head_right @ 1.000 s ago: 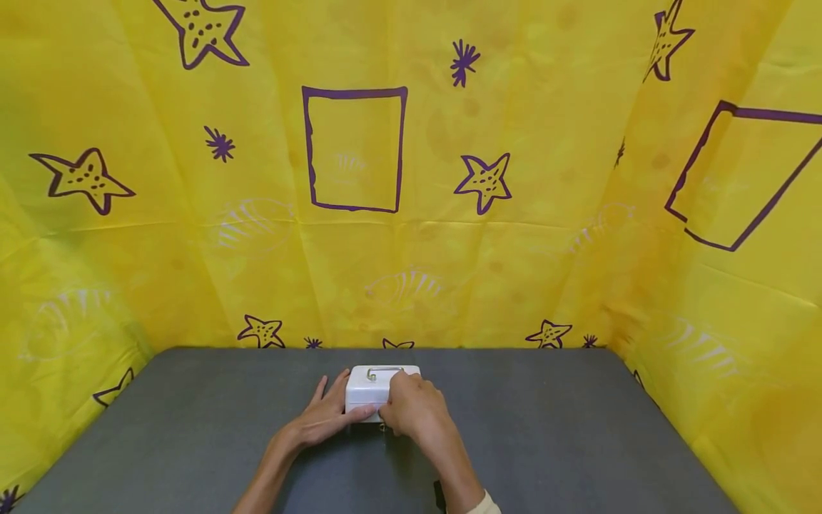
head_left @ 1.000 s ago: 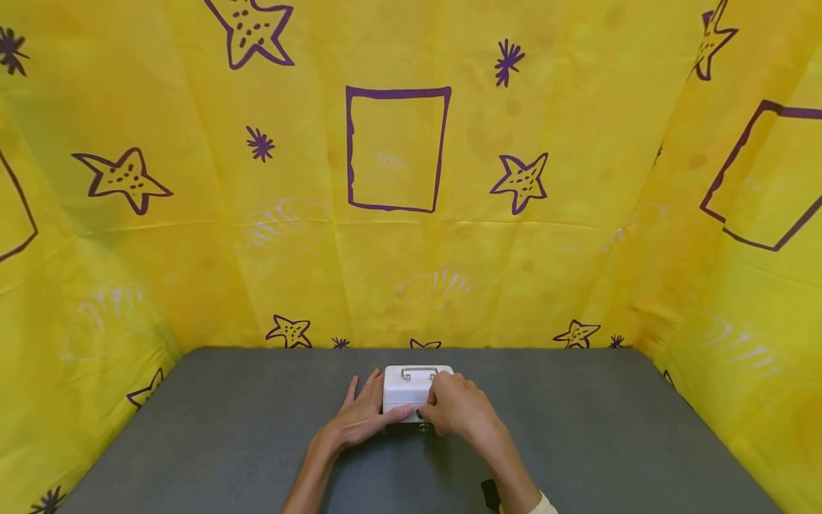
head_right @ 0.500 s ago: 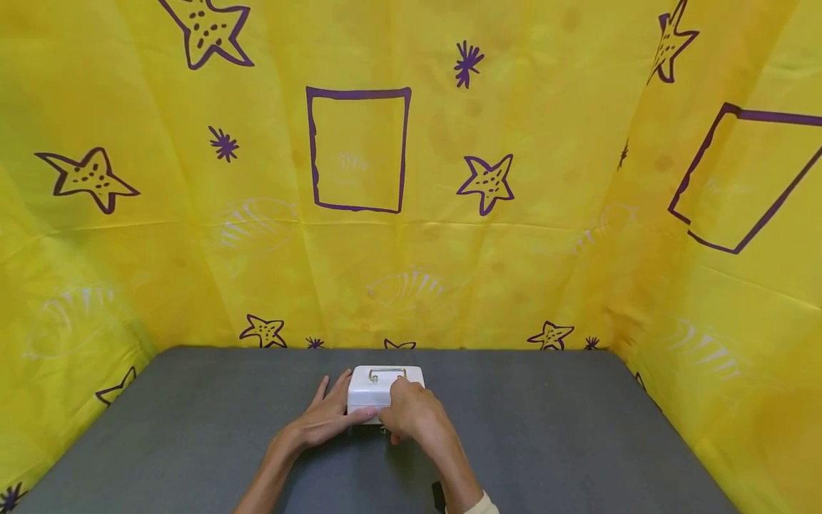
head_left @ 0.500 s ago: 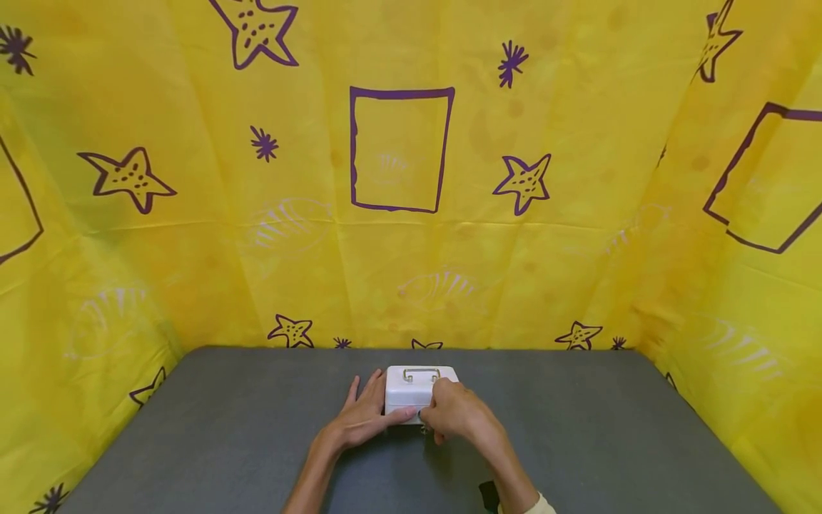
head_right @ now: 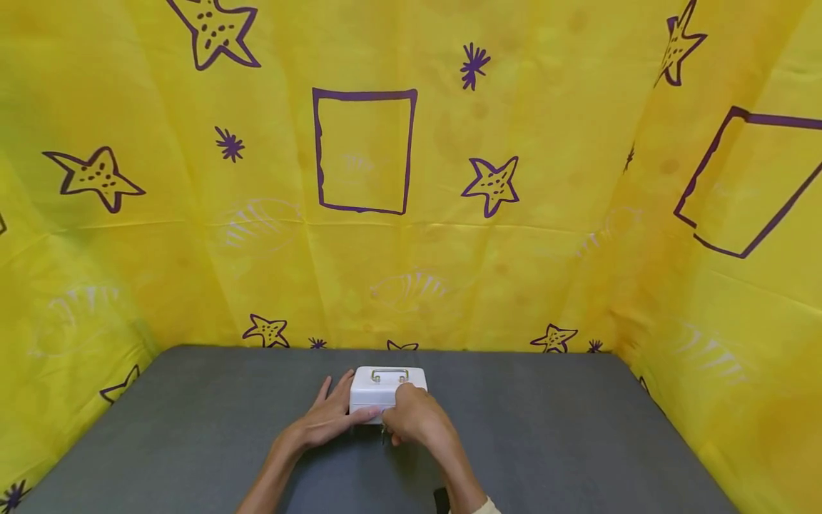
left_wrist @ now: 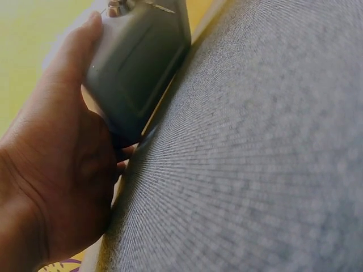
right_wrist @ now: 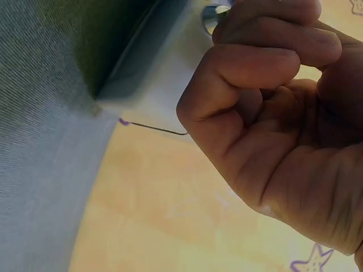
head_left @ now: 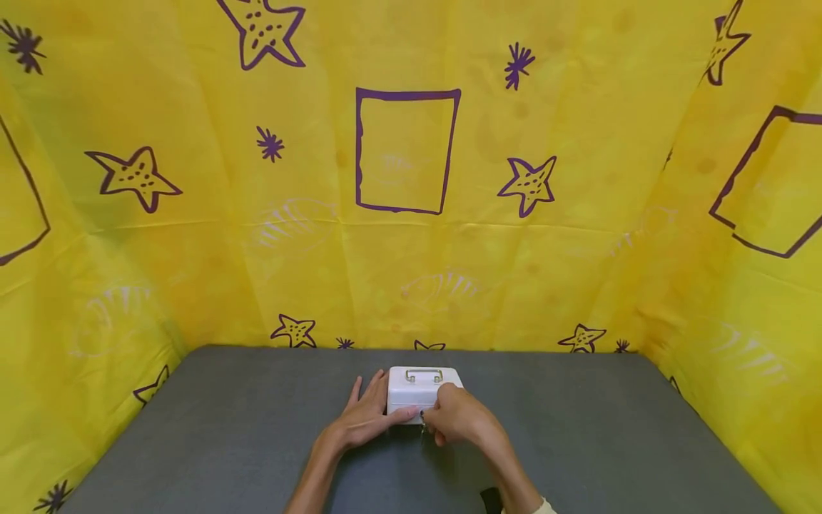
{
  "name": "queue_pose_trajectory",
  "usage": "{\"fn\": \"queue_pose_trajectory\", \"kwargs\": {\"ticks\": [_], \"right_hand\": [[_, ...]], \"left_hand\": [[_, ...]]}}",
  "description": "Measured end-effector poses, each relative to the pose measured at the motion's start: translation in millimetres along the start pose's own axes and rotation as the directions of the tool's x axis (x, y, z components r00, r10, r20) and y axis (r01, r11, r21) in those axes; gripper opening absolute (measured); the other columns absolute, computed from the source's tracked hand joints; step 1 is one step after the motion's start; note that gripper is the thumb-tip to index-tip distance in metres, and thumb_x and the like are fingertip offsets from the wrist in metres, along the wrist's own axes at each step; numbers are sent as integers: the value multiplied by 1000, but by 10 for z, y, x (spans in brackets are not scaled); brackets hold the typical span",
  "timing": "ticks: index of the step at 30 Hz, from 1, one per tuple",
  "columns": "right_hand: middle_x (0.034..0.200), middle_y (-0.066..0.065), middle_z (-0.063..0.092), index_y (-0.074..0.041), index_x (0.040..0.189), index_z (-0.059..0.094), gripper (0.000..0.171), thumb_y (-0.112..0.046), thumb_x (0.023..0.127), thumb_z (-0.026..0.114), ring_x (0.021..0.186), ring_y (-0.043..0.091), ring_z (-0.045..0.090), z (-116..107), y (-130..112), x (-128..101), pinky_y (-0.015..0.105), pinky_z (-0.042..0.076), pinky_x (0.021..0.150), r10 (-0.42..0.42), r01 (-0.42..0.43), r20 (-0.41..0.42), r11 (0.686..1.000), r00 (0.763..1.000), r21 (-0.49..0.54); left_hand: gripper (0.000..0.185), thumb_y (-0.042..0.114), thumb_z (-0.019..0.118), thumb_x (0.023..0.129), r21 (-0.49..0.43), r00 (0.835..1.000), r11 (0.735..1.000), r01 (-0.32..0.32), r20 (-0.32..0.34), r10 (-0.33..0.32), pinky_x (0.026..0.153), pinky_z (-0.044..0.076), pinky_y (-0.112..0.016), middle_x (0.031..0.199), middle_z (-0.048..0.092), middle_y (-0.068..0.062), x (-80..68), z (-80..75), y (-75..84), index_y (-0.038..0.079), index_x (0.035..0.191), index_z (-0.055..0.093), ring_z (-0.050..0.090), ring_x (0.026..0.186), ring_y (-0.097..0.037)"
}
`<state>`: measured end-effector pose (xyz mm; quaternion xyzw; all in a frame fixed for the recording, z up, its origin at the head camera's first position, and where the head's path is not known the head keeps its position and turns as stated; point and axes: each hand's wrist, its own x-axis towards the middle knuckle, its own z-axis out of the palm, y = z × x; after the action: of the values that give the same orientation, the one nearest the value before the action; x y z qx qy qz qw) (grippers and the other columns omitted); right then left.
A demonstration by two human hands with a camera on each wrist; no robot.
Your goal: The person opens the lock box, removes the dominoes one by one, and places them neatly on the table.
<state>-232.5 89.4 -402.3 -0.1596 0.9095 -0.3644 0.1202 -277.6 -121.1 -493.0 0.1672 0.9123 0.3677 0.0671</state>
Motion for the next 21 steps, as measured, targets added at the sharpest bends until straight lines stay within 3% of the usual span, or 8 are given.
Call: {"fn": "queue_pose_trajectory", "kwargs": {"ticks": [17, 21], "right_hand": [[45, -4, 54, 1, 62, 65, 25, 2, 84, 53, 40, 8, 43, -68, 100, -81, 20, 31, 40, 22, -22, 53, 1000, 998, 9], [46, -3, 54, 2, 65, 66, 33, -6, 96, 59, 41, 9, 47, -92, 85, -71, 21, 34, 41, 36, -37, 72, 999, 997, 13]], "left_hand": [[100, 66, 61, 94, -30, 1000, 1000, -7, -6, 7, 131, -4, -66, 170, 31, -24, -2, 23, 4, 1, 163, 30, 16, 163, -44], [99, 64, 63, 94, -24, 1000, 1000, -9, -11, 8, 130, -4, -67, 169, 32, -23, -14, 10, 7, 0, 162, 30, 17, 162, -44]]}}
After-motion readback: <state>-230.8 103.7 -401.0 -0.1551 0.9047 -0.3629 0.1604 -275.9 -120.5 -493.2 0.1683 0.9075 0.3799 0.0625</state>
